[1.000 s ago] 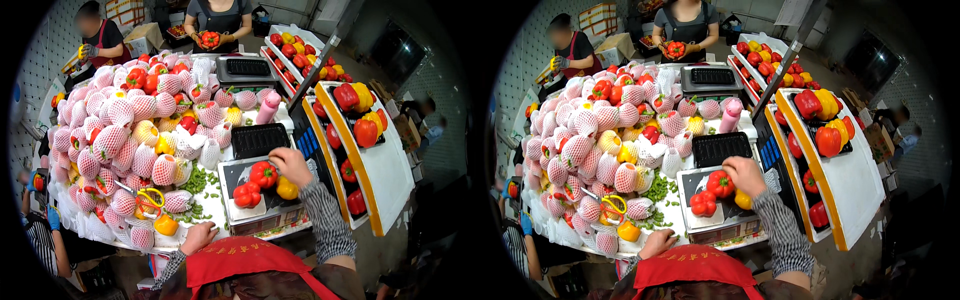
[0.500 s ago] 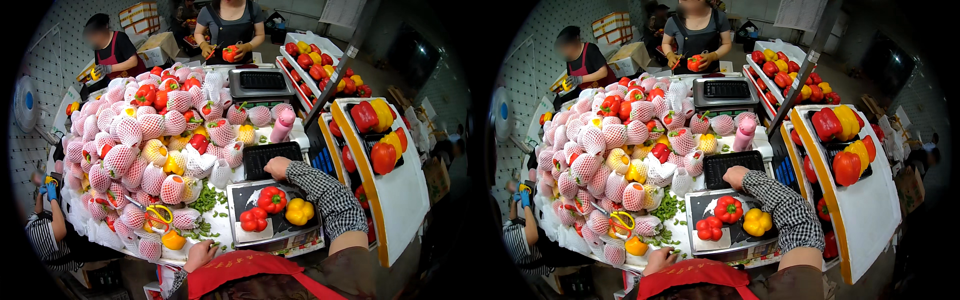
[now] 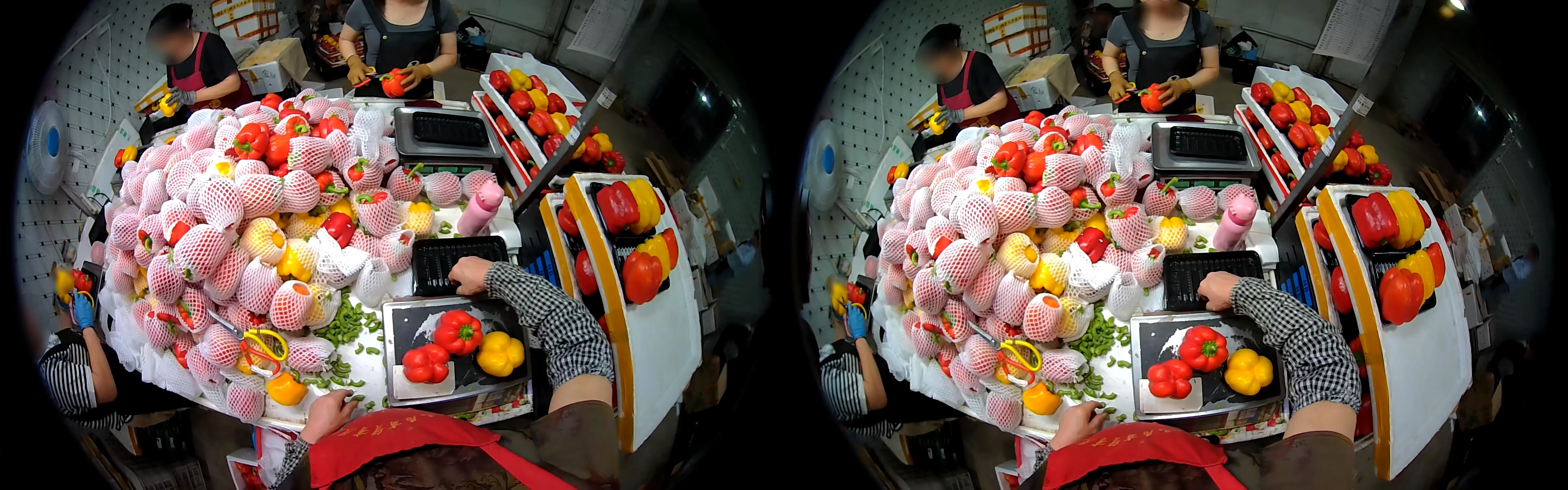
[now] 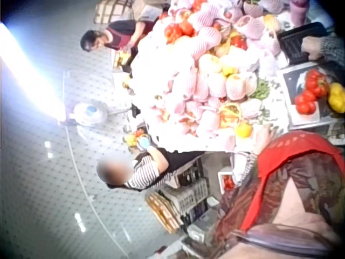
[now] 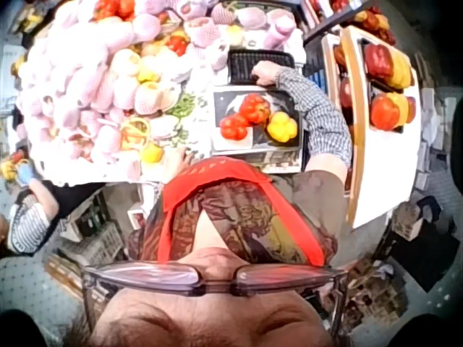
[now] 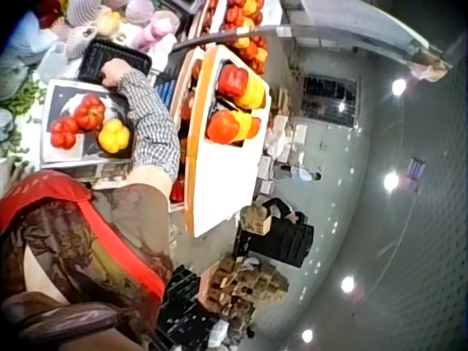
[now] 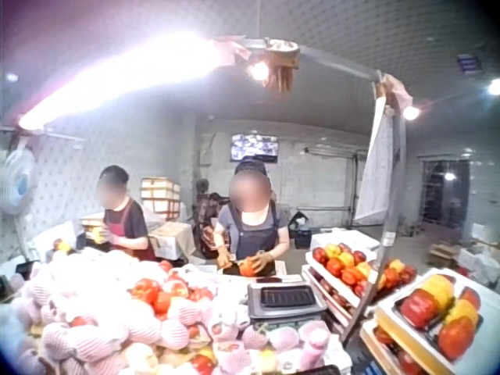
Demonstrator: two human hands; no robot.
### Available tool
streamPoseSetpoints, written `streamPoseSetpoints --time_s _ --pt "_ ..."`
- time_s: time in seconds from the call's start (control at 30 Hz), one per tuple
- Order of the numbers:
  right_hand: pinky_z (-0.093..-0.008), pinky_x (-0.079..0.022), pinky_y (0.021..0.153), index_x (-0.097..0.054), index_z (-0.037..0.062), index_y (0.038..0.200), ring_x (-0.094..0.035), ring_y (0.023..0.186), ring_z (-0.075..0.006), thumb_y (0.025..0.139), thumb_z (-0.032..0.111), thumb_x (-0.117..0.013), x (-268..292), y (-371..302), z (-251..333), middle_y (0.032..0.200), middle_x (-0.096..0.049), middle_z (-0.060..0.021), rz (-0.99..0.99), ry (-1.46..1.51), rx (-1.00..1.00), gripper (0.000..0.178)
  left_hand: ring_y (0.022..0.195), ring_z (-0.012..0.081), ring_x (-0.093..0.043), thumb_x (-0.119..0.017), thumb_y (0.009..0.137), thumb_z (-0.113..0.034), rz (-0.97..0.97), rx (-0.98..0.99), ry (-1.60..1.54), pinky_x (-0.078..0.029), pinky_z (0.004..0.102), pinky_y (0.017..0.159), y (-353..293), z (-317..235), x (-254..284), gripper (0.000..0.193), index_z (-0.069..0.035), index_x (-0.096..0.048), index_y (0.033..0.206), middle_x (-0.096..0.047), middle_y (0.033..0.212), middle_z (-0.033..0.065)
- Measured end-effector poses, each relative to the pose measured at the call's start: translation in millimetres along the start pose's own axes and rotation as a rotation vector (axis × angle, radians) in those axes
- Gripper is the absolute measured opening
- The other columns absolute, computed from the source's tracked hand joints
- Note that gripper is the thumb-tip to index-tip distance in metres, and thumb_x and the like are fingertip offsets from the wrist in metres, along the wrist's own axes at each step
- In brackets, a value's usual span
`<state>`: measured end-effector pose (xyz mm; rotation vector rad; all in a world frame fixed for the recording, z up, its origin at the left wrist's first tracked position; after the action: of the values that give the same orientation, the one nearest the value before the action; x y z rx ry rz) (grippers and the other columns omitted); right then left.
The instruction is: The person sorts red and yellow bell peppers from a large pile of foam-wrapped produce, trims stems with scissors, weighs them on a scale, and places them into black plastic trays. The person also handles a white plastic bag and places trimmed stems into it.
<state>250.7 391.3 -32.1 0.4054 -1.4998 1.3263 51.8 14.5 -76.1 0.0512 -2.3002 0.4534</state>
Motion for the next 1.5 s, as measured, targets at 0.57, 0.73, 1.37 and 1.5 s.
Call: streamPoseSetpoints --time_s 0.57,0.73,1.37,1.5 --pt "-0.0474 -0.057 0.074 -0.071 0.0013 0.077 -0.07 0.082 -0.0388 0.075 0.014 -0.065 -13 -2 0 0.083 -0.071 -0.0215 -0.139 -0.128 0.099 0.014 0.08 0.0395 -0.068 -0.07 0.088 -0.031 0.03 0.036 -0.029 -0.053 0.0475 0.071 4 5 -3 0.03 -0.005 -0.07 0.104 -0.07 0.087 0.0196" --pt "-0.0458 -0.054 0.072 -0.063 0.0045 0.079 -0.066 0.081 -0.036 0.073 0.012 -0.066 8 -32 3 0.083 -0.065 -0.0155 -0.491 -0.04 0.126 0.01 0.074 0.0369 -0.068 -0.071 0.088 -0.028 0.002 0.038 -0.094 -0.054 0.0438 0.066 3 11 0 0.029 -0.004 -0.07 0.105 -0.07 0.083 0.0195" --pt "-0.0392 -0.053 0.089 -0.066 0.0004 0.111 -0.063 0.102 -0.0325 0.08 0.01 -0.067 81 -170 212 0.109 -0.064 -0.0149 -1.2 -0.001 0.212 0.032 0.112 0.0234 -0.064 -0.047 0.088 0.006 -0.337 -0.065 -1.78 -0.053 0.0373 0.099 54 -69 84 0.044 0.0 -0.052 0.131 -0.064 0.125 0.0116" --pt "-0.0427 -0.054 0.086 -0.065 -0.0002 0.117 -0.064 0.097 -0.0358 0.082 0.015 -0.076 28 -189 200 0.111 -0.064 -0.0165 -1.186 0.211 -0.121 0.04 0.115 0.0289 -0.064 -0.043 0.086 0.007 -0.416 -0.093 -1.808 -0.052 0.0431 0.103 34 -38 92 0.048 0.001 -0.051 0.133 -0.063 0.128 0.0143"
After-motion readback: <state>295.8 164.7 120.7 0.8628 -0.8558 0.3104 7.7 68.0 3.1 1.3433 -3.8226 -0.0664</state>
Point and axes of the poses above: each hand's wrist, its own y-axis towards the middle knuckle, its own x-axis out of the back of the hand, z = x × y, the point moved 7 cm from there along y, towards the middle knuckle
